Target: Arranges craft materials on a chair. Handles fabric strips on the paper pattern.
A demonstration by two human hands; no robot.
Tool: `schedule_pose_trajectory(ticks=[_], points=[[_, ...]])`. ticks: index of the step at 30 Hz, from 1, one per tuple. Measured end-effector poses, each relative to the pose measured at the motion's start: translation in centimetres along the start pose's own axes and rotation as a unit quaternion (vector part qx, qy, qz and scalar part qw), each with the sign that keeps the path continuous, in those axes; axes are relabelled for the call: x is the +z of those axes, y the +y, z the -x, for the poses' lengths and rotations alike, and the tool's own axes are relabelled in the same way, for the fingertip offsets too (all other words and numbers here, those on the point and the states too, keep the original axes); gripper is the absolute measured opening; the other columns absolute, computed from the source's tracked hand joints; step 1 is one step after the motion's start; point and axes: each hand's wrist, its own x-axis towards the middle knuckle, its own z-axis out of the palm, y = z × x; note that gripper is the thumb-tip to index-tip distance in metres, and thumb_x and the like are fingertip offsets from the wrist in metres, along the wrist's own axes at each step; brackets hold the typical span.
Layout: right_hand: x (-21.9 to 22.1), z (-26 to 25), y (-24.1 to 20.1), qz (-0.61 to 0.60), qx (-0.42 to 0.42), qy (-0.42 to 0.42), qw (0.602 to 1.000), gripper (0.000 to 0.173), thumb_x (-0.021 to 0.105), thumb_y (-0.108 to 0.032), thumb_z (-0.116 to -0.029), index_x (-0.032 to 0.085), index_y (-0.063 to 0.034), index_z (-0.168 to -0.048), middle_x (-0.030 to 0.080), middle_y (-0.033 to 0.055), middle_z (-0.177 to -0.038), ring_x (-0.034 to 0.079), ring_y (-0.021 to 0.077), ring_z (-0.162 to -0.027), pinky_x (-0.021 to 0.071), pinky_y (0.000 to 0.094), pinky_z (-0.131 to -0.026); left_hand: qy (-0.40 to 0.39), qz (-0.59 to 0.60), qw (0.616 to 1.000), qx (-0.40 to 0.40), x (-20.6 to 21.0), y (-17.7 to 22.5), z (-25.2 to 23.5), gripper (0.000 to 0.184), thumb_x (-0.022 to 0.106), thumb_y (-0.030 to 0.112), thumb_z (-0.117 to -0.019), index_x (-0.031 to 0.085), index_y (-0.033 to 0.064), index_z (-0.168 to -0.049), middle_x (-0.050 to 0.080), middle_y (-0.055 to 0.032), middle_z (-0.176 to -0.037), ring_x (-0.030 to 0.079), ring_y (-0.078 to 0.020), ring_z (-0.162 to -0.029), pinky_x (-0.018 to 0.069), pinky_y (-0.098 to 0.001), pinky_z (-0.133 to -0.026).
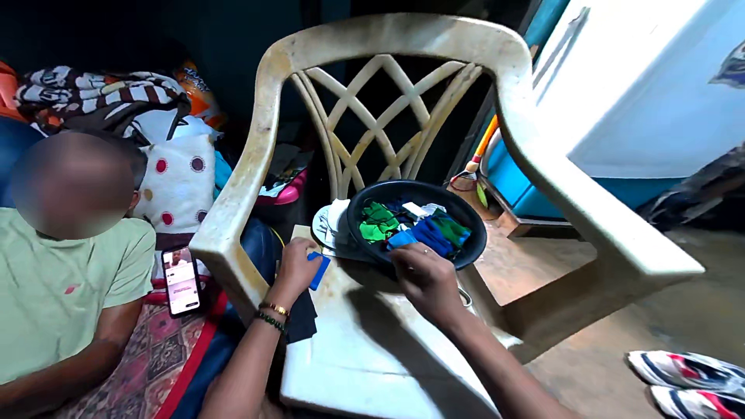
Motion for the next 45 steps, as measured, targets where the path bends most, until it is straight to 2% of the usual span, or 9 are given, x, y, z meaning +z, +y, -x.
schedule_pose_trajectory(ticks=[3, 6, 9, 12, 19, 24, 34, 42, 45], points=[[2.1, -2.6, -1.2, -0.029, 0.080, -0.214, 0.973, 0.025, 0.058, 0.009, -0.0901, 0.072, 0.0098, -0.110, 0.070, 0.0277, -0.112, 0.069, 0.0408, -0.108, 0.0537, 0.0506, -0.097, 0.033, 0.077, 0.991, -0.100, 0.0, -1.2, -4.6, 0.040, 0.064, 0.010, -0.0998, 0.058, -0.0092, -0.135, 0.060, -0.0286, -0.135, 0.061, -0.0376, -0.123, 0.0464, -0.0492, -0.107], [6.9, -5.2, -1.6, -0.030, 0.175, -0.349, 0.920, 0.045, 0.048, 0.002, -0.1013, 0.048, 0.0099, -0.145, 0.036, 0.0313, -0.158, 0.034, 0.0436, -0.149, 0.0280, 0.0476, -0.123, 0.034, 0.168, 0.971, -0.164, 1.2, -1.7, -7.6, 0.039, 0.061, 0.011, -0.1026, 0.055, -0.0102, -0.134, 0.066, -0.0256, -0.119, 0.068, -0.0250, -0.097, 0.0551, -0.0362, -0.089], [11.7, -6.4, 0.3, -0.015, 0.231, -0.330, 0.915, 0.056, 0.051, -0.006, -0.1034, 0.032, 0.0117, -0.154, 0.018, 0.0352, -0.163, 0.018, 0.0454, -0.154, 0.0191, 0.0463, -0.126, 0.033, 0.172, 0.969, -0.174, 2.0, -1.7, -8.6, 0.039, 0.069, 0.005, -0.0956, 0.059, -0.0100, -0.130, 0.065, -0.0264, -0.118, 0.068, -0.0272, -0.097, 0.0559, -0.0384, -0.088], [15.0, -5.8, 2.4, -0.089, 0.281, -0.257, 0.920, 0.058, 0.049, 0.003, -0.1009, 0.028, 0.0139, -0.153, 0.010, 0.0387, -0.163, 0.023, 0.0465, -0.152, 0.0278, 0.0416, -0.123, 0.064, 0.184, 0.964, -0.183, 2.5, -1.6, -8.9, 0.039, 0.071, -0.005, -0.0886, 0.061, -0.0073, -0.126, 0.067, -0.0225, -0.112, 0.067, -0.0230, -0.087, 0.0566, -0.0343, -0.078], [16.8, -5.2, 3.5, -0.210, 0.320, -0.168, 0.909, 0.055, 0.045, 0.004, -0.1029, 0.023, 0.0207, -0.151, 0.039, 0.0408, -0.149, 0.045, 0.0385, -0.140, 0.0342, 0.0355, -0.117, 0.072, 0.198, 0.958, -0.195, 2.5, -1.8, -9.3, 0.020, 0.065, 0.008, -0.0978, 0.070, -0.0025, -0.114, 0.070, -0.0170, -0.100, 0.067, -0.0179, -0.079, 0.0562, -0.0321, -0.076], [16.3, -5.1, 3.5, -0.197, 0.297, -0.184, 0.916, 0.063, 0.057, -0.002, -0.1007, 0.025, 0.0208, -0.150, 0.040, 0.0405, -0.149, 0.044, 0.0379, -0.141, 0.0325, 0.0357, -0.118, 0.063, 0.261, 0.944, -0.189, 2.6, -2.2, -9.5, 0.019, 0.061, 0.001, -0.0991, 0.069, -0.0049, -0.116, 0.069, -0.0184, -0.100, 0.065, -0.0176, -0.080, 0.0551, -0.0313, -0.077], [16.3, -5.1, 3.6, -0.213, 0.311, -0.179, 0.909, 0.053, 0.044, 0.004, -0.1036, 0.025, 0.0213, -0.149, 0.039, 0.0420, -0.147, 0.046, 0.0397, -0.138, 0.0352, 0.0366, -0.115, 0.076, 0.292, 0.933, -0.196, 2.6, -2.4, -9.3, 0.021, 0.064, -0.003, -0.0968, 0.065, -0.0054, -0.118, 0.068, -0.0182, -0.098, 0.064, -0.0169, -0.076, 0.0543, -0.0295, -0.071], [16.5, -4.9, 3.7, -0.228, 0.314, -0.162, 0.907, 0.049, 0.040, 0.003, -0.1052, 0.027, 0.0218, -0.149, 0.039, 0.0422, -0.148, 0.045, 0.0403, -0.138, 0.0348, 0.0366, -0.116, 0.057, 0.165, 0.966, -0.192, 2.9, -2.7, -9.7, 0.033, 0.064, 0.029, -0.1022, 0.069, -0.0005, -0.087, 0.061, -0.0041, -0.071, 0.051, -0.0079, -0.057, 0.0444, -0.0261, -0.059], [16.6, -5.0, 3.6, -0.207, 0.312, -0.161, 0.913, 0.045, 0.037, 0.003, -0.1063, 0.031, 0.0228, -0.146, 0.044, 0.0424, -0.143, 0.049, 0.0403, -0.134, 0.0366, 0.0372, -0.114, 0.027, 0.149, 0.970, -0.190, 2.6, -2.4, -9.9, 0.027, 0.066, 0.023, -0.1009, 0.071, -0.0026, -0.098, 0.063, -0.0071, -0.078, 0.053, -0.0098, -0.063, 0.0463, -0.0275, -0.064]])
